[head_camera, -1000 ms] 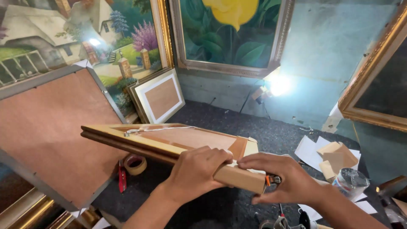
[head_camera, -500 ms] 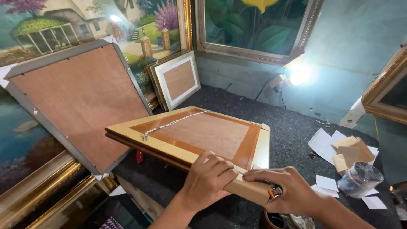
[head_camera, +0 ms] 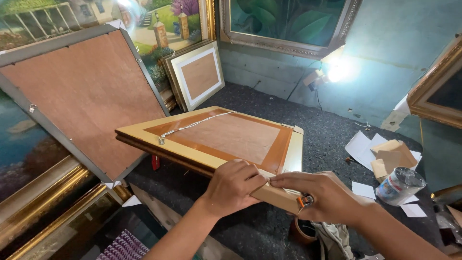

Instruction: Fitting cardboard corner protectors onto a framed picture to protect it during storage or transport.

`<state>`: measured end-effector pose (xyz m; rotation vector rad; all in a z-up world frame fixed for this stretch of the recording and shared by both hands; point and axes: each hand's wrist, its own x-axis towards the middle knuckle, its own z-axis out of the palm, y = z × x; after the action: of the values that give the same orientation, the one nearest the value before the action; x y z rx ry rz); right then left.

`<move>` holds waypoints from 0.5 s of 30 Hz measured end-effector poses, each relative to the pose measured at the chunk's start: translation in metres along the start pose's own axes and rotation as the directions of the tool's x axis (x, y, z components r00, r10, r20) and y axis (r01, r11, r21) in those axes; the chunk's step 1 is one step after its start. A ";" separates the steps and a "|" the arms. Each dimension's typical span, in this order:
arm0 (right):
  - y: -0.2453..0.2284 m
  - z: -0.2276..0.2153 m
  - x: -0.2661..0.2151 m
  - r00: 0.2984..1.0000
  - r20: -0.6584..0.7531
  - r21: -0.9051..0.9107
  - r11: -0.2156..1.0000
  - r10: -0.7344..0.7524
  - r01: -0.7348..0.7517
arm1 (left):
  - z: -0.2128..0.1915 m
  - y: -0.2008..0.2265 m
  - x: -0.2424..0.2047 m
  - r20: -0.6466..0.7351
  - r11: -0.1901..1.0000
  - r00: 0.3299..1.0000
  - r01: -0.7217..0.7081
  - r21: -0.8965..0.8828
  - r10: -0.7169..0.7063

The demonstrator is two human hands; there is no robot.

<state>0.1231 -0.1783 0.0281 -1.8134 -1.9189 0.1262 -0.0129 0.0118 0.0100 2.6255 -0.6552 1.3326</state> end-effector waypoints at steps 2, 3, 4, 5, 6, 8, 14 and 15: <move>0.000 0.001 -0.002 1.000 0.008 0.027 0.999 0.030 -0.030 | 0.000 0.000 0.001 -0.009 1.000 1.000 0.018 -0.023 -0.018; -0.002 0.001 -0.002 0.999 -0.054 0.035 0.999 0.007 -0.005 | -0.001 0.000 0.003 -0.018 1.000 1.000 0.015 -0.017 -0.015; -0.004 0.001 -0.002 0.993 -0.115 0.041 0.999 -0.015 0.020 | -0.002 0.000 0.004 -0.028 1.000 1.000 0.013 -0.011 -0.013; -0.005 0.000 0.000 0.994 -0.113 0.042 0.999 -0.013 0.018 | -0.001 0.000 0.003 -0.028 1.000 0.999 0.014 -0.013 -0.015; -0.007 0.000 0.001 0.994 -0.113 0.051 0.999 -0.005 0.011 | -0.001 -0.001 0.002 -0.007 1.000 1.000 0.009 -0.013 -0.009; -0.007 -0.001 0.002 0.993 -0.116 0.060 0.998 0.001 0.006 | 0.000 -0.001 0.001 0.015 1.000 1.000 0.001 -0.010 -0.001; 0.008 0.008 -0.007 0.996 -0.083 -0.057 0.998 -0.023 0.019 | 0.000 -0.001 -0.001 -0.007 1.000 1.000 0.019 0.013 -0.019; 0.006 0.006 -0.007 0.997 -0.074 -0.050 0.999 0.007 -0.011 | 0.001 -0.001 0.000 -0.020 1.000 1.000 0.023 0.009 -0.022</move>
<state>0.1261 -0.1825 0.0180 -1.8333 -1.8783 0.0138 -0.0116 0.0121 0.0095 2.6152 -0.6165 1.3572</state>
